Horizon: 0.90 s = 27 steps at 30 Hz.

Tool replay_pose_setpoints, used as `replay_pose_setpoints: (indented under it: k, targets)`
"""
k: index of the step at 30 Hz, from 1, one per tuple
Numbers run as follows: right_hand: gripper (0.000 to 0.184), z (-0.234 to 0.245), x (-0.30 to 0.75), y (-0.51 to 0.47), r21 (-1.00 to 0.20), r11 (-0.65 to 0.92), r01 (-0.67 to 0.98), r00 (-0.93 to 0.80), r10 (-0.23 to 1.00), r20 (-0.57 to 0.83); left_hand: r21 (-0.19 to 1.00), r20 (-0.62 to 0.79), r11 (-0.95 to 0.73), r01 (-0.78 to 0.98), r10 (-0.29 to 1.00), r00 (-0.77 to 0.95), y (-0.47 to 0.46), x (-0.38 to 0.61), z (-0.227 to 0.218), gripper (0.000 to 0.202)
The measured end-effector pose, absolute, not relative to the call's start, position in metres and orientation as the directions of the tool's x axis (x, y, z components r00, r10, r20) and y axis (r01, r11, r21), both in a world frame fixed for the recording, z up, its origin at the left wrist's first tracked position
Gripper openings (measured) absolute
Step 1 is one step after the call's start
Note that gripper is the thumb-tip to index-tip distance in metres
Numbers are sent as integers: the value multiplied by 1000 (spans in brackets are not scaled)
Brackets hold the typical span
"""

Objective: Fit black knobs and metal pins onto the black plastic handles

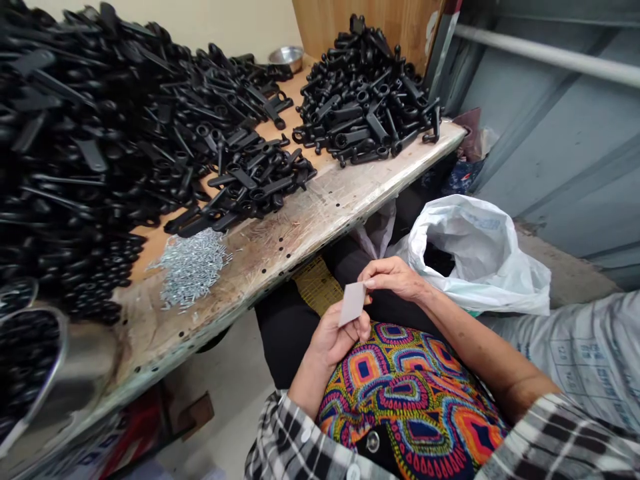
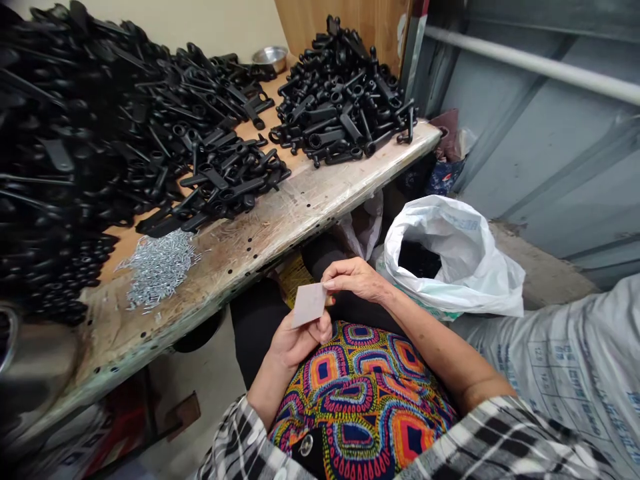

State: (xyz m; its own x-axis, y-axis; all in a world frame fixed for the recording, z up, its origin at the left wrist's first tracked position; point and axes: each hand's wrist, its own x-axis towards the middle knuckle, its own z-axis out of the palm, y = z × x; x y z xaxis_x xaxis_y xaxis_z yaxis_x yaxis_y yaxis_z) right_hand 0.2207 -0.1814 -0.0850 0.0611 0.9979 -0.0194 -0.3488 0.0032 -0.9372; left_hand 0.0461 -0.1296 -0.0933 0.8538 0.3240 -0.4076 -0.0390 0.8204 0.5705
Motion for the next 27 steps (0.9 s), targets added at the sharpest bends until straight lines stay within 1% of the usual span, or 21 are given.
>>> replay_pose_setpoints:
  k: [2,4,6,8,12,14,17,21,24,25,27]
  targets:
    - [10,-86,222,-182,-931,-41,-363,107,991,-85,604,-435,796,-50,381,816,-127,46,-97,27]
    - [7,-86,223,-182,-935,-80,-346,181,972,-150,623,-443,776,-98,453,773,-123,45,-98,23]
    - [6,-86,224,-182,-937,-111,-332,241,950,-198,639,-443,754,-150,521,729,-120,44,-97,24]
    - [6,-87,224,-182,-936,-143,-322,273,933,-236,692,-422,695,-193,607,674,-119,44,-95,27]
    - [7,-87,222,-180,-934,-192,-302,296,912,-283,841,-334,510,-182,753,567,-122,44,-92,28]
    - [7,-89,221,-179,-936,-204,-286,293,912,-288,872,-324,463,-159,789,522,-123,44,-94,30]
    - [8,-92,221,-178,-938,-228,-260,276,914,-298,888,-318,431,-162,829,460,-122,43,-98,33]
    - [9,-94,220,-179,-926,-300,-228,175,923,-343,903,-292,376,-209,892,344,-116,42,-106,33]
    - [9,-97,212,-182,-913,-369,-174,5,927,-375,917,-271,333,-220,924,271,-108,41,-110,34]
    - [9,-98,208,-183,-908,-389,-155,-70,921,-382,923,-272,332,-195,920,281,-104,40,-111,34]
    - [10,-103,200,-185,-902,-415,-114,-228,895,-383,928,-300,361,-91,869,394,-95,38,-112,34]
